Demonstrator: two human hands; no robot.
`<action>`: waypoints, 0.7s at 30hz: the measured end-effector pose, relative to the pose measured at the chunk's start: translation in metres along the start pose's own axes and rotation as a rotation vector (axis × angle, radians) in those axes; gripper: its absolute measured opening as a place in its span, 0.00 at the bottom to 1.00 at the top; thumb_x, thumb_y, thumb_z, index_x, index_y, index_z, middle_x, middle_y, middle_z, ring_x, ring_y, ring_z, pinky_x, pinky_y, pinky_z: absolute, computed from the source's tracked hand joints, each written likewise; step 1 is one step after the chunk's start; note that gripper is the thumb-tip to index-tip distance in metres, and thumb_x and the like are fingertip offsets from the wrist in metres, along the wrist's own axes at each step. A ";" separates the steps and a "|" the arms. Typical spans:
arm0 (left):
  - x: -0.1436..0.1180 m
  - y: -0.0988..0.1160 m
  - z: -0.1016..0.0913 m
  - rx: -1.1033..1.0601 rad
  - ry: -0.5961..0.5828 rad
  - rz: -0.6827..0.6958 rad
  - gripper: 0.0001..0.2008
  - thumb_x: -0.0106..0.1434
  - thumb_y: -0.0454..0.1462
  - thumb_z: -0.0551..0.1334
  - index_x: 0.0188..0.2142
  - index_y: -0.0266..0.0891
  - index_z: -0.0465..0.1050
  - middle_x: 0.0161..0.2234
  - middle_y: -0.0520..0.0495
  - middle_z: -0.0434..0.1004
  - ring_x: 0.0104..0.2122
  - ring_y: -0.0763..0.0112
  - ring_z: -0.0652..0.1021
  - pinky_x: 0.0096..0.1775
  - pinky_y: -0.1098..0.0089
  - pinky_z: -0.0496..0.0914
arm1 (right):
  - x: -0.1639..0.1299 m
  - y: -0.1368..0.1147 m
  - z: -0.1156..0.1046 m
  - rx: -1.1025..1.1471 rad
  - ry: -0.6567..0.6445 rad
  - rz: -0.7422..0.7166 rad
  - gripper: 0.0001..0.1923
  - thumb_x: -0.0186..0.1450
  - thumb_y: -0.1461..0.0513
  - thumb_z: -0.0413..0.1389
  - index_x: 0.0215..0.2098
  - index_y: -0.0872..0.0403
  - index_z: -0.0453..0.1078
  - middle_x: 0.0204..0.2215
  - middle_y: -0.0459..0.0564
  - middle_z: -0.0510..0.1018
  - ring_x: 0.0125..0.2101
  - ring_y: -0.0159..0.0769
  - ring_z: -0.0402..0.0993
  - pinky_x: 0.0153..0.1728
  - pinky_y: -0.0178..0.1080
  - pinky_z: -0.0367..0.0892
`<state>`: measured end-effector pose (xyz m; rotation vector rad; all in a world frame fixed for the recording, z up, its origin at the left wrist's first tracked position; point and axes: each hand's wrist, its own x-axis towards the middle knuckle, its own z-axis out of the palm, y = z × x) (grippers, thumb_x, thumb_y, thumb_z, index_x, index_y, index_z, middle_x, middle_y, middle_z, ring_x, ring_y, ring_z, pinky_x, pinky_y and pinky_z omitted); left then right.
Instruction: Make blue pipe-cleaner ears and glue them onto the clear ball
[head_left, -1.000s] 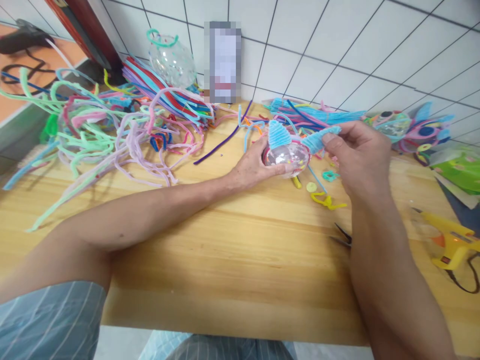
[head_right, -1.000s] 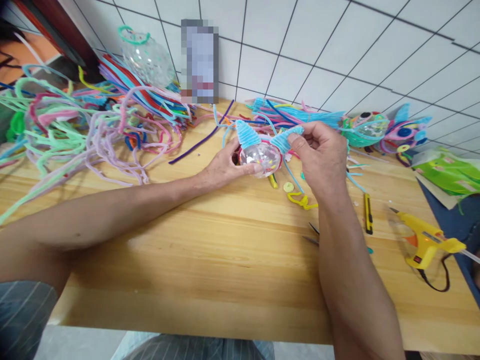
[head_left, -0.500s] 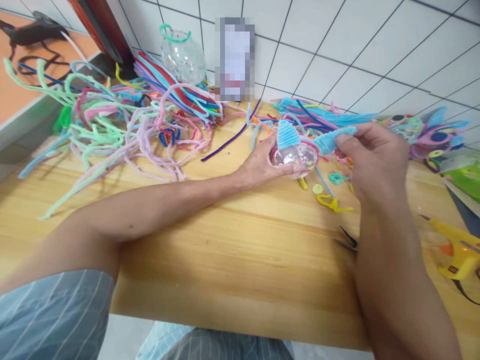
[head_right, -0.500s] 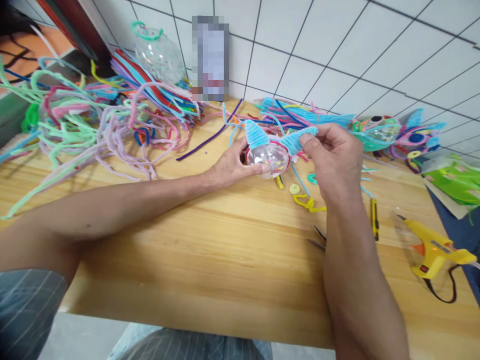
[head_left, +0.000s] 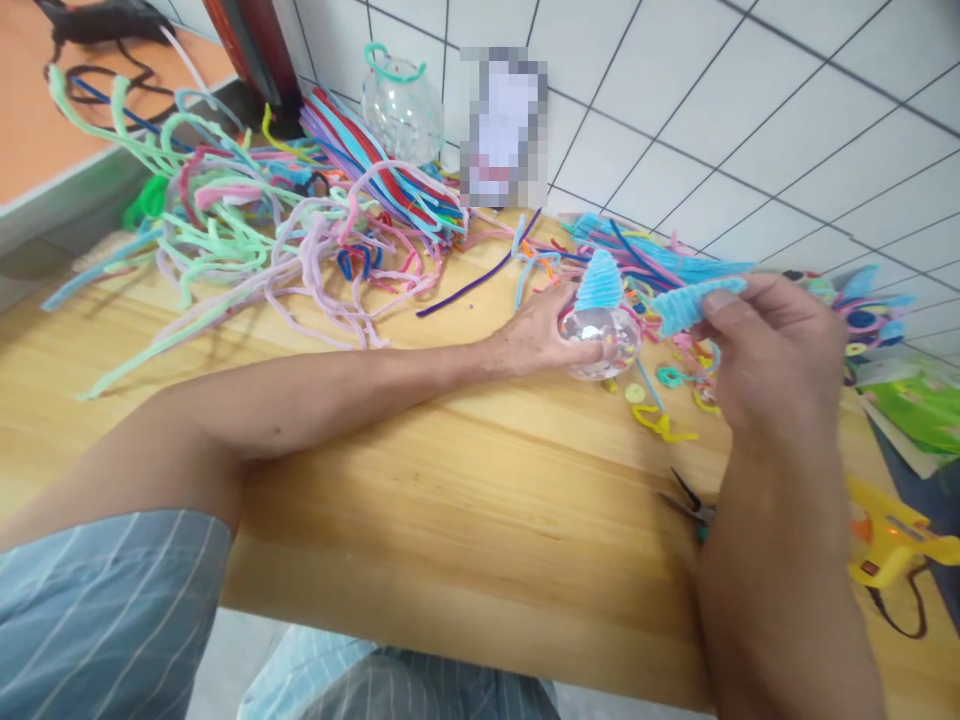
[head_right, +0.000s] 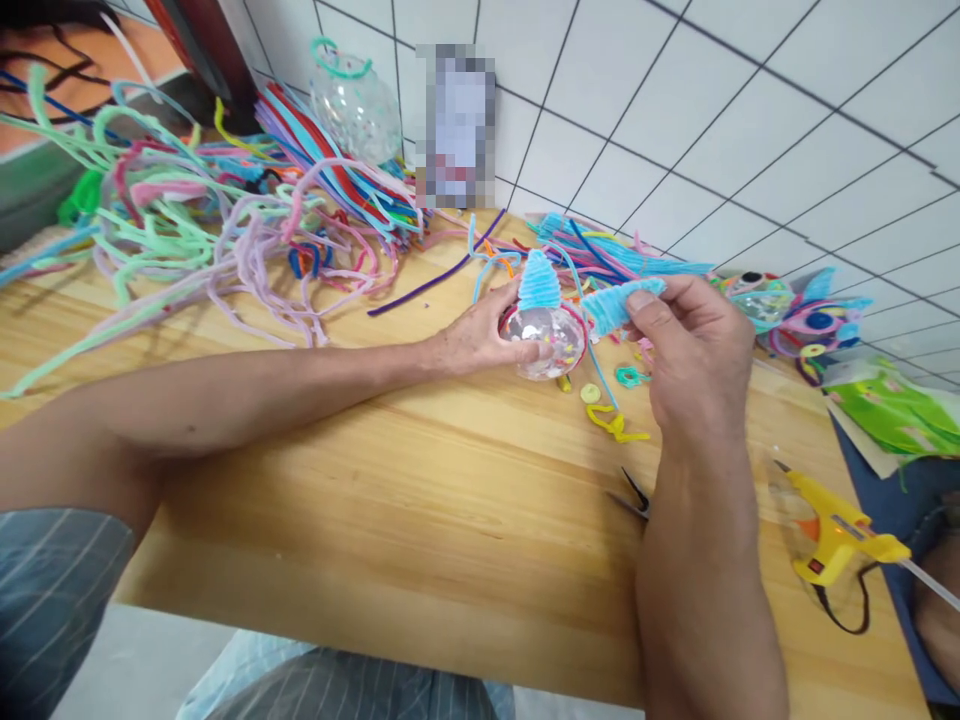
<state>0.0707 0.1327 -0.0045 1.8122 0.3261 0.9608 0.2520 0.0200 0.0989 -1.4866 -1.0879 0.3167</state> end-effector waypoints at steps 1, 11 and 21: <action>0.000 0.000 0.000 0.008 -0.007 -0.004 0.29 0.61 0.52 0.75 0.56 0.41 0.76 0.60 0.38 0.82 0.62 0.48 0.79 0.65 0.50 0.74 | 0.000 0.000 -0.001 -0.002 -0.002 -0.002 0.09 0.51 0.55 0.74 0.27 0.46 0.81 0.22 0.42 0.78 0.23 0.34 0.69 0.27 0.40 0.65; 0.000 0.003 -0.003 0.041 -0.039 -0.042 0.26 0.62 0.52 0.73 0.52 0.38 0.78 0.50 0.38 0.86 0.50 0.53 0.84 0.56 0.53 0.77 | 0.000 0.000 -0.001 -0.031 0.022 -0.008 0.09 0.51 0.55 0.73 0.26 0.46 0.80 0.22 0.43 0.76 0.21 0.34 0.67 0.25 0.41 0.62; 0.002 -0.002 -0.001 -0.030 0.024 0.035 0.30 0.61 0.54 0.75 0.56 0.40 0.77 0.58 0.36 0.82 0.58 0.49 0.81 0.62 0.51 0.75 | 0.004 0.009 -0.001 -0.049 0.006 -0.002 0.10 0.51 0.55 0.72 0.27 0.47 0.79 0.22 0.42 0.76 0.22 0.33 0.68 0.26 0.40 0.62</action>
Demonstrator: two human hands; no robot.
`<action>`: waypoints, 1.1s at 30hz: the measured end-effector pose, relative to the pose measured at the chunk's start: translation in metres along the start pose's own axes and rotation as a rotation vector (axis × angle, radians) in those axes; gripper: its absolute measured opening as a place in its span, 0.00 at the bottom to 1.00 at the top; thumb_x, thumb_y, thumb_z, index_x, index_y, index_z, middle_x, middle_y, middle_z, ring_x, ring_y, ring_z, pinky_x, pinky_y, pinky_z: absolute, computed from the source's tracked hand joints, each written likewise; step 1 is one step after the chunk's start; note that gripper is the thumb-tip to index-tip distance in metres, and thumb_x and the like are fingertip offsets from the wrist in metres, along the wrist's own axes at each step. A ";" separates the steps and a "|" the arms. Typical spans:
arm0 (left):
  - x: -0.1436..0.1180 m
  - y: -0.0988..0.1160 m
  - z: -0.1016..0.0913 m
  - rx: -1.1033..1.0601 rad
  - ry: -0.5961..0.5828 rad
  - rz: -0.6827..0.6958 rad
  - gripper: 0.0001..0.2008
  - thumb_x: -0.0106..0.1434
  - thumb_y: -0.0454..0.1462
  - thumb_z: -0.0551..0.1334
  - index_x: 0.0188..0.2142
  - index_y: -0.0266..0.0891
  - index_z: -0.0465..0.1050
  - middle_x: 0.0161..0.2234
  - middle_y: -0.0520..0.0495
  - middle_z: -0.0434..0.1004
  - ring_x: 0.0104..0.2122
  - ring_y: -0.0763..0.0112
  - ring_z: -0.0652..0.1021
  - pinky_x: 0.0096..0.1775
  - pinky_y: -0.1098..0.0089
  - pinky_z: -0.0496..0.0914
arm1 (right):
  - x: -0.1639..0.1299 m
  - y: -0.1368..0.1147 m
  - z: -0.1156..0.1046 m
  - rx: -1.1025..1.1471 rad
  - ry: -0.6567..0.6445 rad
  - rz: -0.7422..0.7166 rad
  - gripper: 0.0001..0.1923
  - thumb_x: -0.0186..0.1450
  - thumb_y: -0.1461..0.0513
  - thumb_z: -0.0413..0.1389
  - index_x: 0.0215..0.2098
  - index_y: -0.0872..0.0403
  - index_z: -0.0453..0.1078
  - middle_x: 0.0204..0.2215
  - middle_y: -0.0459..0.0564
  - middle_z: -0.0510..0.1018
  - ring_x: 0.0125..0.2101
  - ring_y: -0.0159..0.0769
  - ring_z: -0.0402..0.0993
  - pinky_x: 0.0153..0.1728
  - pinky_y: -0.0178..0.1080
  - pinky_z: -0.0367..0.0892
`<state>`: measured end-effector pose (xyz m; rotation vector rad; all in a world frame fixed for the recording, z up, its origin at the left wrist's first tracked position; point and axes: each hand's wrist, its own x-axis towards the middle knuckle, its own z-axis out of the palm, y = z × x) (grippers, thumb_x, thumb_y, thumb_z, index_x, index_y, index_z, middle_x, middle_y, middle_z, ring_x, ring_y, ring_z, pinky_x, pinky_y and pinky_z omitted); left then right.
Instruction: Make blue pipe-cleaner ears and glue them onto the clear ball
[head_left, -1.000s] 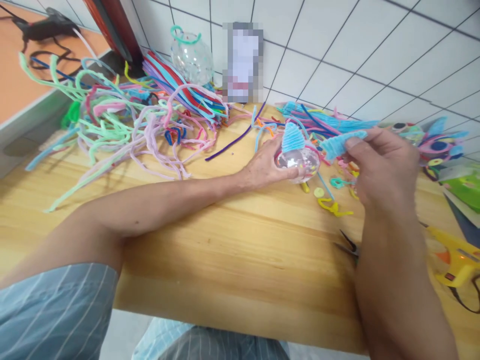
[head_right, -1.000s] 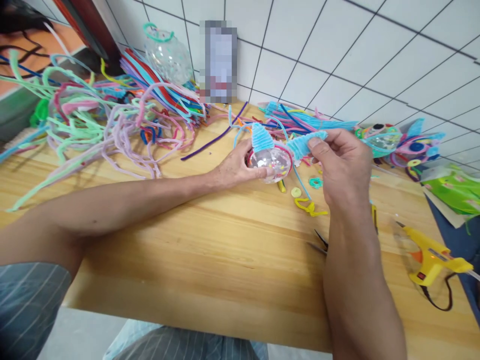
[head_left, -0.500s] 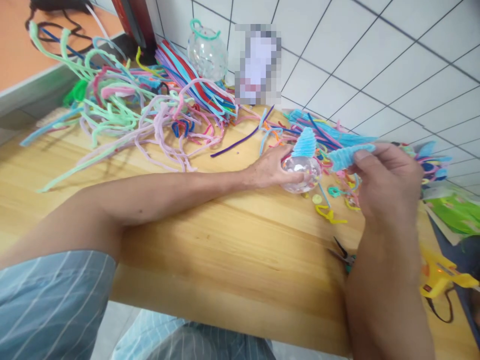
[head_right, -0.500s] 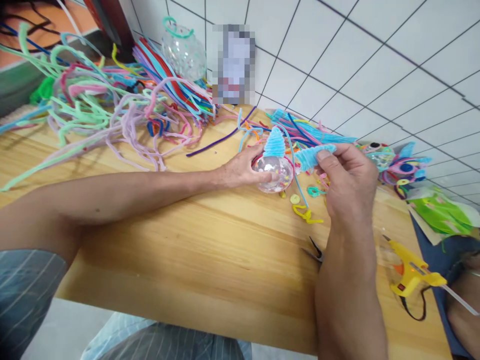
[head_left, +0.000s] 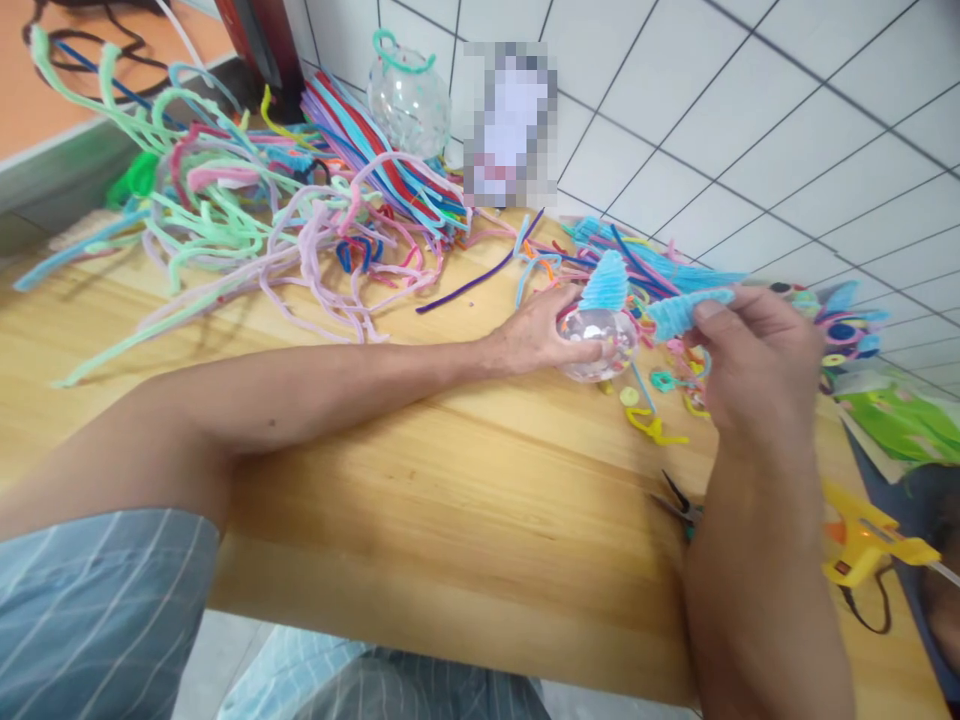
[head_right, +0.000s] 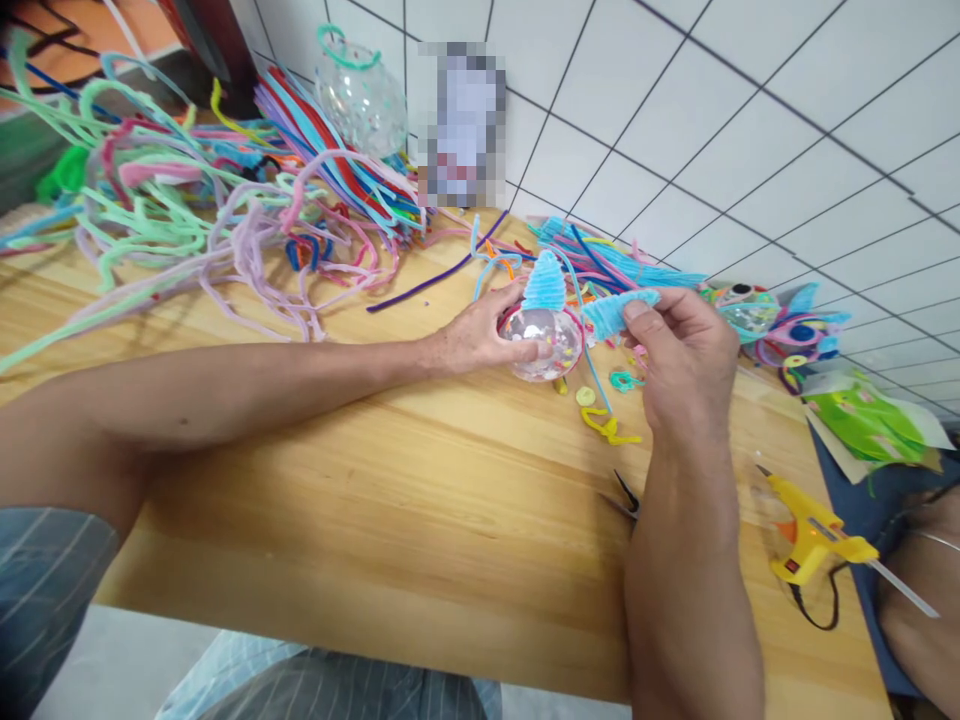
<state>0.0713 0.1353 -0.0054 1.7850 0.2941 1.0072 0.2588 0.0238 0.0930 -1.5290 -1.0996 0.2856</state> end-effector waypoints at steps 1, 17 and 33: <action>0.000 0.000 0.000 -0.012 0.002 0.002 0.30 0.62 0.54 0.75 0.56 0.40 0.77 0.57 0.36 0.82 0.58 0.50 0.81 0.62 0.52 0.75 | 0.000 0.000 0.000 -0.007 0.002 0.009 0.09 0.51 0.55 0.72 0.27 0.47 0.79 0.21 0.42 0.75 0.22 0.33 0.67 0.26 0.40 0.62; -0.003 -0.006 -0.002 -0.069 -0.004 -0.061 0.38 0.59 0.60 0.75 0.58 0.38 0.74 0.57 0.36 0.82 0.59 0.50 0.80 0.62 0.53 0.75 | 0.000 0.005 0.000 -0.006 -0.055 0.050 0.12 0.52 0.54 0.72 0.27 0.50 0.77 0.21 0.40 0.77 0.24 0.30 0.68 0.31 0.38 0.65; -0.002 -0.004 -0.001 -0.098 -0.011 -0.068 0.40 0.58 0.60 0.76 0.58 0.38 0.73 0.58 0.35 0.81 0.59 0.50 0.81 0.62 0.53 0.75 | 0.001 0.008 0.001 0.005 -0.056 0.048 0.13 0.53 0.54 0.72 0.26 0.51 0.75 0.20 0.40 0.76 0.22 0.30 0.68 0.29 0.38 0.64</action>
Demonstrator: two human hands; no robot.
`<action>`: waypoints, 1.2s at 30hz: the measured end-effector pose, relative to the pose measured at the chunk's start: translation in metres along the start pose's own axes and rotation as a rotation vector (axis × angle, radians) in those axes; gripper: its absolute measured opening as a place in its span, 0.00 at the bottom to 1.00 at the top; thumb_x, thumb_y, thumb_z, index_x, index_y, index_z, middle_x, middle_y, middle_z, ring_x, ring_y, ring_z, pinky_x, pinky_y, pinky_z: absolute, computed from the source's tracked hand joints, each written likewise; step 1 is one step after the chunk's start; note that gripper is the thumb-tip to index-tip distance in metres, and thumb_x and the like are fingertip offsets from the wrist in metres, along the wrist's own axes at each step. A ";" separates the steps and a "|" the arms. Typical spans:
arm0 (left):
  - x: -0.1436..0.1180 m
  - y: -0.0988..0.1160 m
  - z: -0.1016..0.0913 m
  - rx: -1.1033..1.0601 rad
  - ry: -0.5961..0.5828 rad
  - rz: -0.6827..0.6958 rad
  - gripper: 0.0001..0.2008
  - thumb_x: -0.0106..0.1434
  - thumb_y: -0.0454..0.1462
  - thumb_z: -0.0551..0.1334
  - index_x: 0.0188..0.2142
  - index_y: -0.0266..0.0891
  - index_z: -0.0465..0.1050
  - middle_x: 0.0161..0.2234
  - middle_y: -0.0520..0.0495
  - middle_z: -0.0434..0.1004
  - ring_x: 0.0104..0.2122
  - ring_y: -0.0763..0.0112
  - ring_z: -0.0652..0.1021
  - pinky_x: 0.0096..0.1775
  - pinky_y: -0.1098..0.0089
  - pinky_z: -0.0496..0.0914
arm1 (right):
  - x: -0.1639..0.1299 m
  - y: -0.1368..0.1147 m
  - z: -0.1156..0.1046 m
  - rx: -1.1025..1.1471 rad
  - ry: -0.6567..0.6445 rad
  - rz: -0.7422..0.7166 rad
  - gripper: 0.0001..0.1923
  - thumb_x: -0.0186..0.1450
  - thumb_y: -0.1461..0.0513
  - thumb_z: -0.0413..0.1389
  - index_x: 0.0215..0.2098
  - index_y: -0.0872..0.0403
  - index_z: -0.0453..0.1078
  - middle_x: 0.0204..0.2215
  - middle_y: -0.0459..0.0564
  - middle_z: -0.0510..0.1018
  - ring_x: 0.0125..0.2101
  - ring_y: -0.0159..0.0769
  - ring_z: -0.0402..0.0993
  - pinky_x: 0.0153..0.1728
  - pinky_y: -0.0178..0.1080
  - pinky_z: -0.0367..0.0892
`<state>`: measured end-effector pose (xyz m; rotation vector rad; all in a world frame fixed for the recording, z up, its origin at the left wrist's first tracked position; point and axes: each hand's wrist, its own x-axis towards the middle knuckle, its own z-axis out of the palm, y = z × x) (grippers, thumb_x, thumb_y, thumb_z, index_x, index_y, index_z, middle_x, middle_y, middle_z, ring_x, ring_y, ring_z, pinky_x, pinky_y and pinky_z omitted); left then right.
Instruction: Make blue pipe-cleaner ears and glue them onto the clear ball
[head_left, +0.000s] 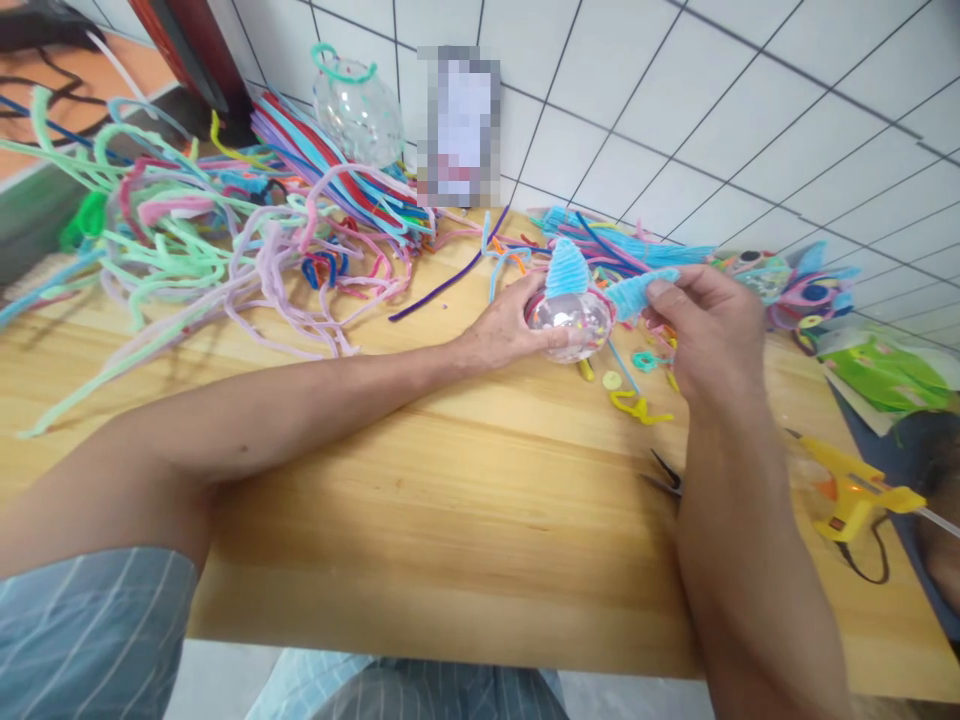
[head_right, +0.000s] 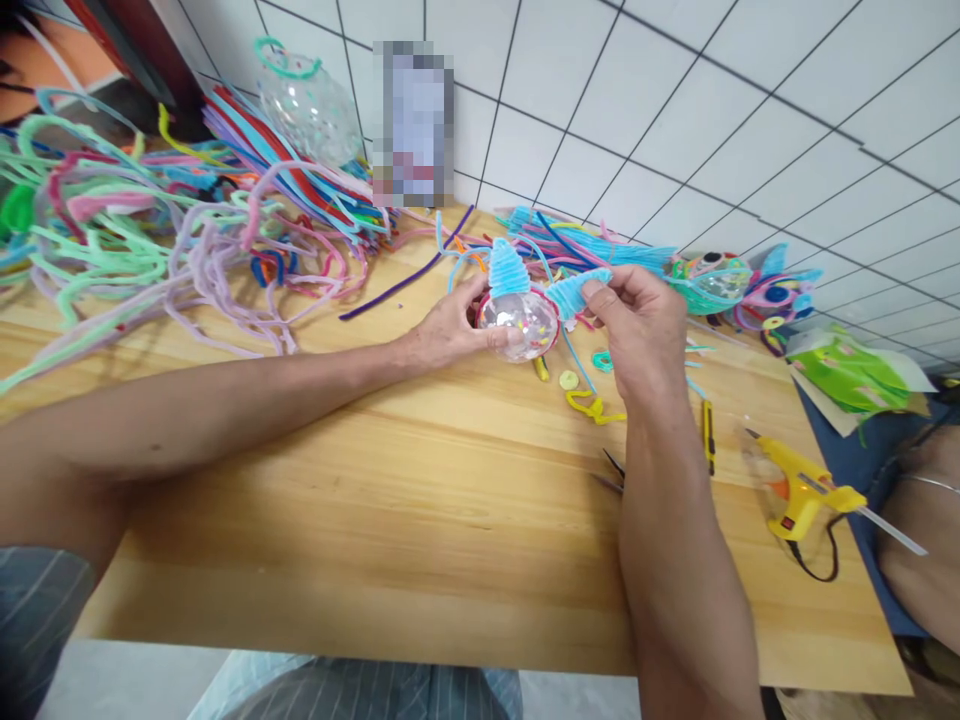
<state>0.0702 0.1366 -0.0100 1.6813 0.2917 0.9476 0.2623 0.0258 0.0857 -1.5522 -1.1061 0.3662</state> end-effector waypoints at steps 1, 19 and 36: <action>0.000 0.000 0.000 0.009 0.000 -0.005 0.40 0.57 0.61 0.76 0.58 0.38 0.74 0.58 0.35 0.81 0.59 0.49 0.81 0.63 0.53 0.75 | 0.000 -0.001 0.000 0.002 -0.001 0.002 0.13 0.53 0.55 0.72 0.26 0.51 0.75 0.20 0.41 0.76 0.22 0.30 0.68 0.29 0.38 0.64; 0.001 -0.007 0.000 0.019 -0.001 0.022 0.42 0.57 0.59 0.77 0.63 0.40 0.74 0.61 0.36 0.81 0.64 0.46 0.79 0.68 0.50 0.71 | 0.000 -0.005 0.000 0.073 0.045 -0.052 0.09 0.52 0.58 0.70 0.30 0.50 0.79 0.22 0.39 0.75 0.21 0.28 0.68 0.25 0.35 0.66; 0.002 -0.010 0.000 0.010 -0.014 0.058 0.43 0.58 0.58 0.78 0.65 0.41 0.73 0.65 0.34 0.78 0.68 0.46 0.76 0.70 0.48 0.68 | -0.012 -0.025 0.006 0.116 0.044 -0.099 0.10 0.51 0.63 0.66 0.33 0.50 0.86 0.19 0.39 0.76 0.19 0.28 0.71 0.24 0.35 0.65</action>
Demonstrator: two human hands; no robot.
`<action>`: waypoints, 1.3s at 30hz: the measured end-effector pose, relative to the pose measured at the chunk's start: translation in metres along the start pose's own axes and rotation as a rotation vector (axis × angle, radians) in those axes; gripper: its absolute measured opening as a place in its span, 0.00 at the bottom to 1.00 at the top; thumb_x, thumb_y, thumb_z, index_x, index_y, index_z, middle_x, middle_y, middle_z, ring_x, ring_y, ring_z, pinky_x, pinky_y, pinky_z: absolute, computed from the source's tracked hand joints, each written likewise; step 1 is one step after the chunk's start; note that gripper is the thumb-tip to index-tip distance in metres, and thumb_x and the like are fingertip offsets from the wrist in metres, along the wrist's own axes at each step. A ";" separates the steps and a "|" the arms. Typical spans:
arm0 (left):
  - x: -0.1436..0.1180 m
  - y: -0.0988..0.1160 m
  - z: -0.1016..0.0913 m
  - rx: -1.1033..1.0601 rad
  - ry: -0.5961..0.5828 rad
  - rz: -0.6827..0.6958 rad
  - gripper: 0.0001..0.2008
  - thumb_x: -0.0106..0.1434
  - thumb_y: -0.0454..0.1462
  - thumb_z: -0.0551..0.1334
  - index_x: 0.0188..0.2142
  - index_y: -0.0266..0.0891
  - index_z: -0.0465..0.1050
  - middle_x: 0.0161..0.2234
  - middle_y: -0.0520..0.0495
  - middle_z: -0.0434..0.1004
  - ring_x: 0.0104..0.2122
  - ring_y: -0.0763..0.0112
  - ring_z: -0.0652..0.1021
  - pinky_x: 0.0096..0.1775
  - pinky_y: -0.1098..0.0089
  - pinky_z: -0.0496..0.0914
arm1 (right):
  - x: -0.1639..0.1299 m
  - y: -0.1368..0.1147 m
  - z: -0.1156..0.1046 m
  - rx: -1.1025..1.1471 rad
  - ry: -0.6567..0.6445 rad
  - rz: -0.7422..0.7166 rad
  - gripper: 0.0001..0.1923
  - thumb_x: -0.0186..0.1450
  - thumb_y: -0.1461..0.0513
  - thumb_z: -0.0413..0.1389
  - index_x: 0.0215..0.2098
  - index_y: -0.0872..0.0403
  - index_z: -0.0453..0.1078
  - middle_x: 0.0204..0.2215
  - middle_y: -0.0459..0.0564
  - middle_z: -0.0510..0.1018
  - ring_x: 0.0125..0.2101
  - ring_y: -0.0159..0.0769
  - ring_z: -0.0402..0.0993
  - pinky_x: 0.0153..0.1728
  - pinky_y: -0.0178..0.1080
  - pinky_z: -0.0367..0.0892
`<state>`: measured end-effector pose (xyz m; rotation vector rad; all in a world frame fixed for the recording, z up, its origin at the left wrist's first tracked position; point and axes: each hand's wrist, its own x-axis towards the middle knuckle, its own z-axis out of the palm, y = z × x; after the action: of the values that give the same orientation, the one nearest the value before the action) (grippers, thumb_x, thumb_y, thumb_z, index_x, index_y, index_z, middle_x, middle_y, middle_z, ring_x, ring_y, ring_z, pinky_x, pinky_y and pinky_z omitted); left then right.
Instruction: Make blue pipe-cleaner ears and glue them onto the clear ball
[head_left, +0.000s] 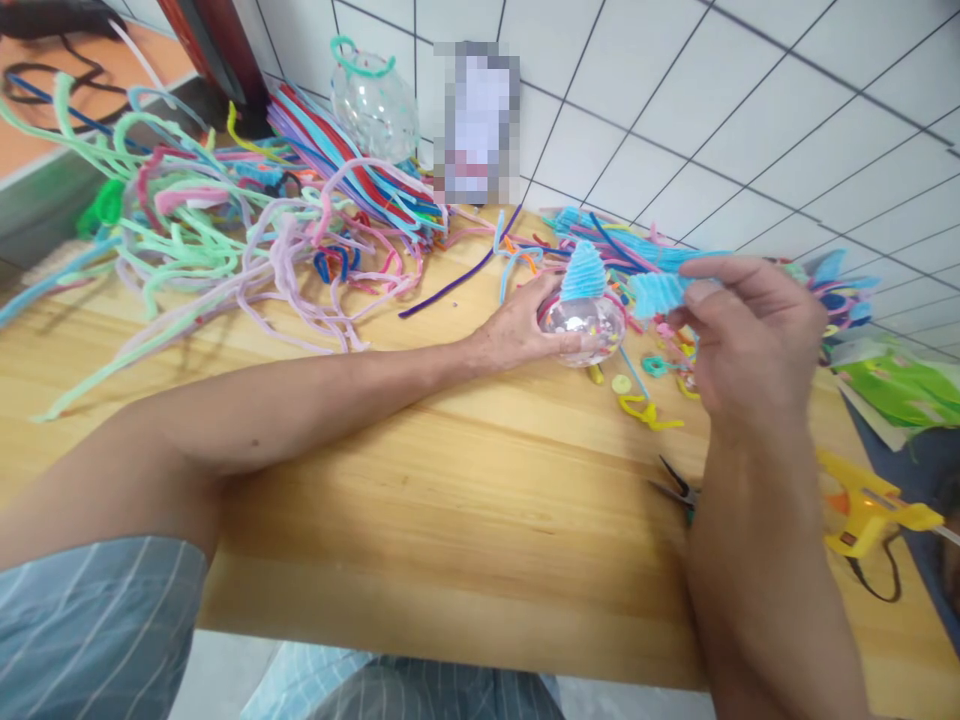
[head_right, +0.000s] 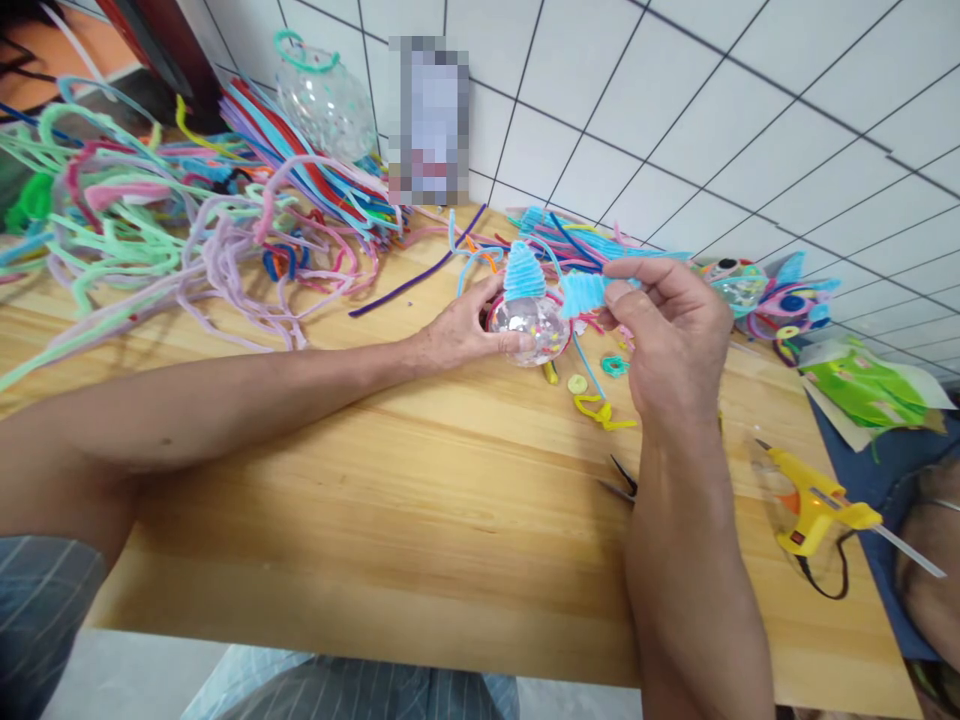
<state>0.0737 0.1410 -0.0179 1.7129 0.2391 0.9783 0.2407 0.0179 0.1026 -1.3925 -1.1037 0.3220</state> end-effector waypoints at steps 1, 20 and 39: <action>0.000 0.000 0.000 -0.001 -0.002 0.000 0.43 0.58 0.58 0.77 0.65 0.41 0.73 0.66 0.34 0.77 0.68 0.46 0.76 0.70 0.48 0.68 | -0.001 -0.002 0.000 -0.012 -0.028 0.011 0.12 0.52 0.63 0.66 0.35 0.49 0.86 0.19 0.39 0.77 0.20 0.29 0.73 0.25 0.35 0.67; 0.003 0.001 0.000 0.001 -0.014 0.018 0.41 0.58 0.59 0.77 0.63 0.42 0.74 0.64 0.36 0.78 0.64 0.47 0.78 0.68 0.48 0.71 | 0.034 -0.053 0.021 -0.665 -0.351 -0.289 0.17 0.61 0.69 0.72 0.45 0.44 0.84 0.33 0.41 0.84 0.32 0.32 0.77 0.38 0.42 0.73; 0.003 0.001 0.000 0.040 -0.015 0.028 0.40 0.59 0.59 0.76 0.63 0.42 0.74 0.66 0.36 0.77 0.67 0.48 0.76 0.70 0.48 0.69 | 0.048 -0.038 0.014 -0.613 -0.367 -0.299 0.16 0.65 0.67 0.68 0.46 0.40 0.87 0.35 0.42 0.86 0.32 0.31 0.76 0.37 0.40 0.72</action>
<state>0.0758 0.1426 -0.0158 1.7640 0.2262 0.9867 0.2383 0.0543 0.1543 -1.7042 -1.7945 0.0115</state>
